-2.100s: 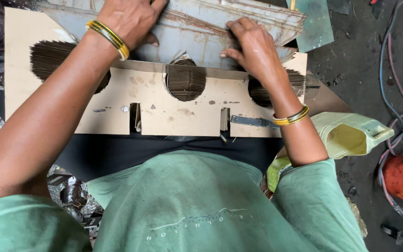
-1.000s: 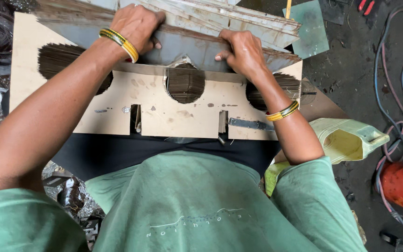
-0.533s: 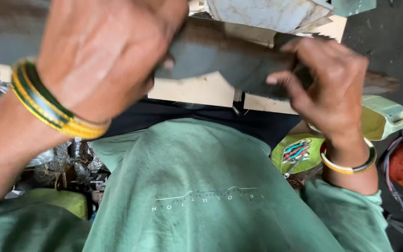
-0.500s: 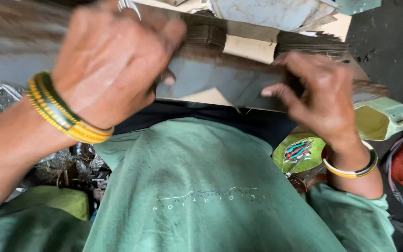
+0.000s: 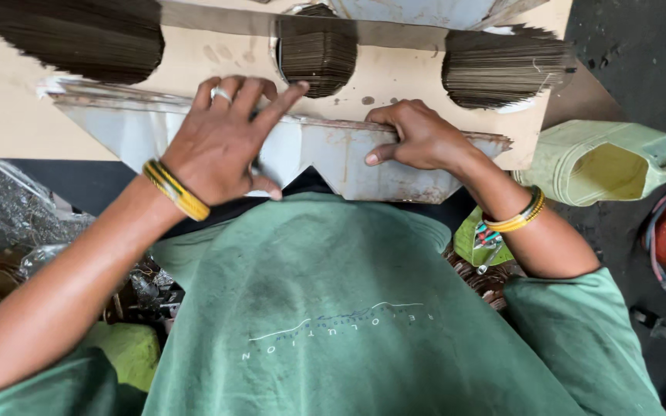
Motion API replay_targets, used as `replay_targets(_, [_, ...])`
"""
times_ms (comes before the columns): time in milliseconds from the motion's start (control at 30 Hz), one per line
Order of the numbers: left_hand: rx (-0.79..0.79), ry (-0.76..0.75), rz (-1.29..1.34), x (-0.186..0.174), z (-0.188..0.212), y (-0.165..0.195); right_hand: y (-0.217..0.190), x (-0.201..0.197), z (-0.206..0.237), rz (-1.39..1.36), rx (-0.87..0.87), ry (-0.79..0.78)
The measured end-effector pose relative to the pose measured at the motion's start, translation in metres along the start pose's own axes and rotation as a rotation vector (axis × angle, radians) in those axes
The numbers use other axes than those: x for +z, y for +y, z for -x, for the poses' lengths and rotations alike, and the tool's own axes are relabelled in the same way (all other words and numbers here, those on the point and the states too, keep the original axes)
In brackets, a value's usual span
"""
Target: The person aligns and secures a metal frame onto a wooden board with circular cutouts using a small metal bar and a knife-like tool. They repeatedly adjust the frame, insert the bar into slots, and press components together to hold the assembly in place.
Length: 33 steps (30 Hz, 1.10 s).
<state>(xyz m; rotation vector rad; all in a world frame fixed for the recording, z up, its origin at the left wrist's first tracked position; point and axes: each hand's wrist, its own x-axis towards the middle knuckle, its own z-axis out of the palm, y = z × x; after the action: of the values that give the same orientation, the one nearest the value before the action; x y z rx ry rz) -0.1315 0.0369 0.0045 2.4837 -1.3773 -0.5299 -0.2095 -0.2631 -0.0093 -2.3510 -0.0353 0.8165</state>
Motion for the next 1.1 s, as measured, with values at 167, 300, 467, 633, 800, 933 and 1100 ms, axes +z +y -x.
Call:
replay_targets(167, [0.112,0.153,-0.399,0.013,0.005,0.028,0.008,0.002,0.001,-0.08,0.064,-0.06])
replay_targets(300, [0.081,0.0,-0.225,0.015,0.0,0.022,0.003,0.001,0.023,-0.094,-0.016,0.068])
replay_targets(467, [0.143,0.092,-0.036,0.017,-0.001,0.013,0.001,-0.008,0.072,-0.083,-0.269,0.513])
replay_targets(633, [0.161,0.073,-0.04,0.022,0.002,0.006,0.034,-0.019,0.091,0.3,0.006,0.64])
replay_targets(800, [0.144,0.035,-0.093,0.025,0.003,0.009,0.056,-0.017,0.085,0.38,-0.024,0.562])
replay_targets(933, [0.146,0.049,-0.093,0.025,0.0,0.011,0.064,-0.023,0.082,0.355,-0.101,0.494])
replay_targets(1100, [0.204,0.151,-0.024,0.027,-0.003,0.008,0.061,-0.015,0.082,0.326,-0.077,0.547])
